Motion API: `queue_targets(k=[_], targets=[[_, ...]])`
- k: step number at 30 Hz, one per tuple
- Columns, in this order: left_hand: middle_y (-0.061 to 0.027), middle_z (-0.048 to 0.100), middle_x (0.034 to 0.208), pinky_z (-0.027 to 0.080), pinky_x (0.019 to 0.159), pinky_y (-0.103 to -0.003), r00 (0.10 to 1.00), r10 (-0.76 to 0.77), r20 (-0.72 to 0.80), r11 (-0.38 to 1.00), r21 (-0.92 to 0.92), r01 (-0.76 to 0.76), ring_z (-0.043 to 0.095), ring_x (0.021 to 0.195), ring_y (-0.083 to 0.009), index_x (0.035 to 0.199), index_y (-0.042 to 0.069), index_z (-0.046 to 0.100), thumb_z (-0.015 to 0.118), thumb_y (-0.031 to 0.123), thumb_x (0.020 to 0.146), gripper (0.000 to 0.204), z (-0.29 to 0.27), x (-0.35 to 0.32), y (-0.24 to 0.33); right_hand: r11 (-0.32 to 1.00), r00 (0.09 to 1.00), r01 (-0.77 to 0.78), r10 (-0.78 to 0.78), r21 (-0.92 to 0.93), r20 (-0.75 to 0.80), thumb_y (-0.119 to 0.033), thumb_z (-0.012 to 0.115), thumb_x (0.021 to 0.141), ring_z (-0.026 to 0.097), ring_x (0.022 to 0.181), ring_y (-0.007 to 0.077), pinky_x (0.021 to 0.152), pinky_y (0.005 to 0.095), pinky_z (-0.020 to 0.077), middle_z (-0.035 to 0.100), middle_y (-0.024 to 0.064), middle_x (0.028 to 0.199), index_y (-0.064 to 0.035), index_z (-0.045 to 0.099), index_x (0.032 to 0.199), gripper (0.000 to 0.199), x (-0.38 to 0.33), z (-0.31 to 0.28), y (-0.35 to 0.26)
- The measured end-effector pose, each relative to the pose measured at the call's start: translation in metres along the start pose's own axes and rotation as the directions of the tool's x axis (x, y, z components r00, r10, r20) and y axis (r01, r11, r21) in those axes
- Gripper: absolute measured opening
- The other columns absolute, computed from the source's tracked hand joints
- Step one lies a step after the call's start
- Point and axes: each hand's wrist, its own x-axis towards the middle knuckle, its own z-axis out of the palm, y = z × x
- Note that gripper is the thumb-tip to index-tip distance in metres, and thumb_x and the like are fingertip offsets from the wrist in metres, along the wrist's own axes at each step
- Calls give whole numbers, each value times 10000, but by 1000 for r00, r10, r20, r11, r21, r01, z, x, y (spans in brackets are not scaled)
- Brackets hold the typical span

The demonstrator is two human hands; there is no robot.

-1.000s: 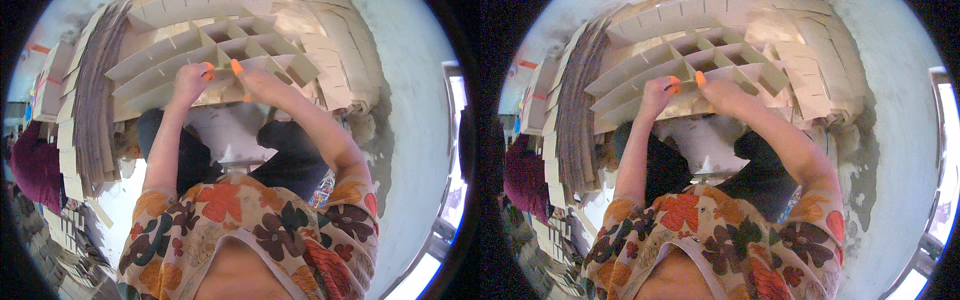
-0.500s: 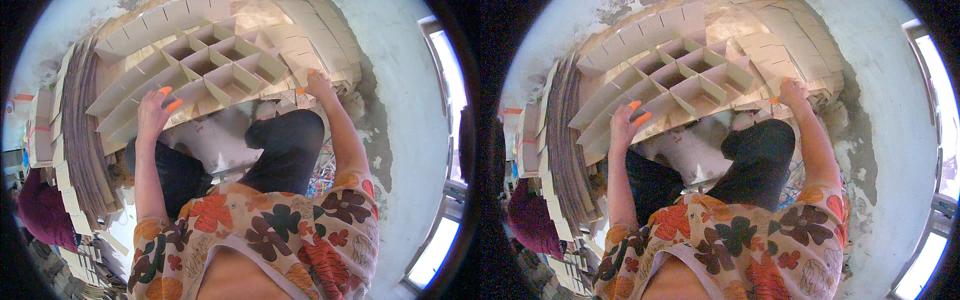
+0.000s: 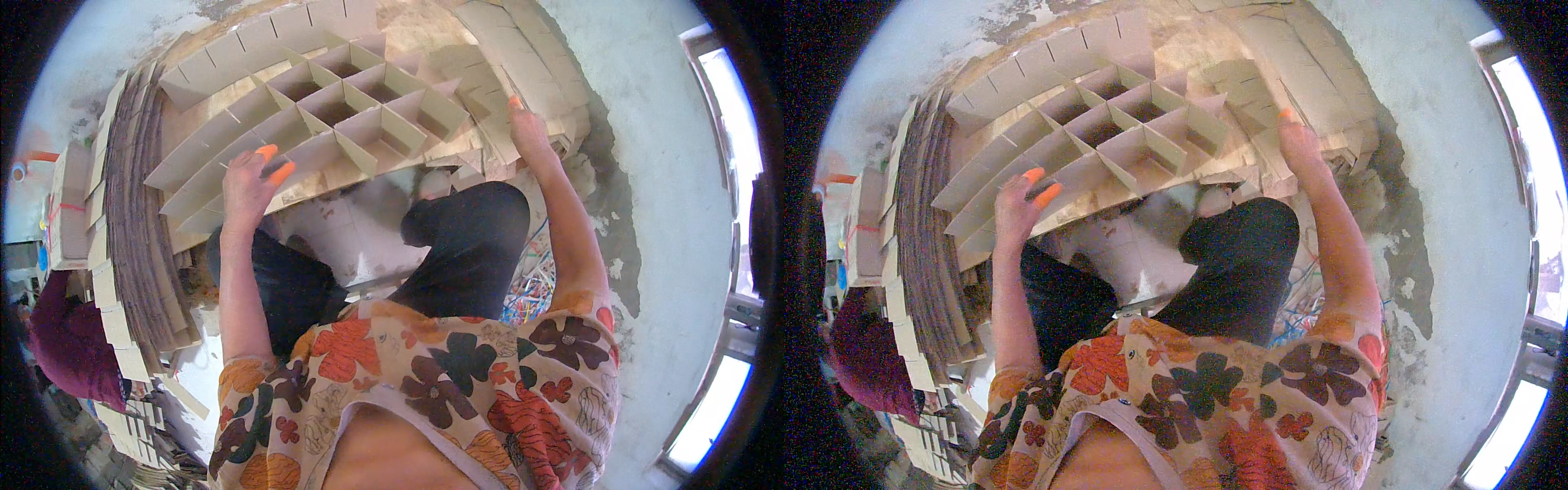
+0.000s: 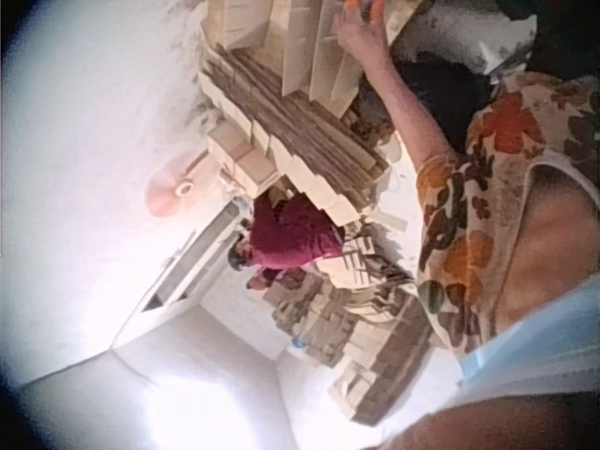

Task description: The person assembles pre-cut cardboard sheets into a honeycomb-style divider by folding and interlocking the tabs. The person repeatedly picks up sheets, folds them into shape, and inserts them into the growing structure on the floor.

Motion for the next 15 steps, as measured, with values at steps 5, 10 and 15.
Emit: queue_targets(k=[5, 10, 15], targets=[[-119, 649, 830, 459, 758, -390, 996, 20, -93, 995, 100, -11, 595, 822, -307, 940, 26, 652, 756, 277, 689, 370, -20, -13, -6, 946, 882, 207, -70, 248, -466, -5, 511, 814, 644, 744, 331, 656, 389, 508, 643, 174, 829, -15, 465, 1259, 447, -13, -118, -71], [-125, 647, 803, 468, 718, -393, 998, 2, -65, 997, 81, 3, 599, 787, -309, 903, 49, 660, 728, 216, 707, 266, -15, -26, -25, 561, 876, 465, -179, 684, -448, -34, 619, 816, 513, 782, 45, 736, 212, 443, 650, 13, 953, -92, 568, 1235, 426, -20, -167, -159], [-130, 617, 725, 473, 650, -406, 997, 27, -77, 993, -109, -35, 584, 717, -328, 846, 79, 666, 690, 141, 716, 146, 3, -28, -41, 551, 852, 524, -350, 650, -390, -31, 613, 815, 508, 679, 72, 637, 243, 443, 635, 100, 804, -54, 581, 1196, 382, -11, -152, -229]])
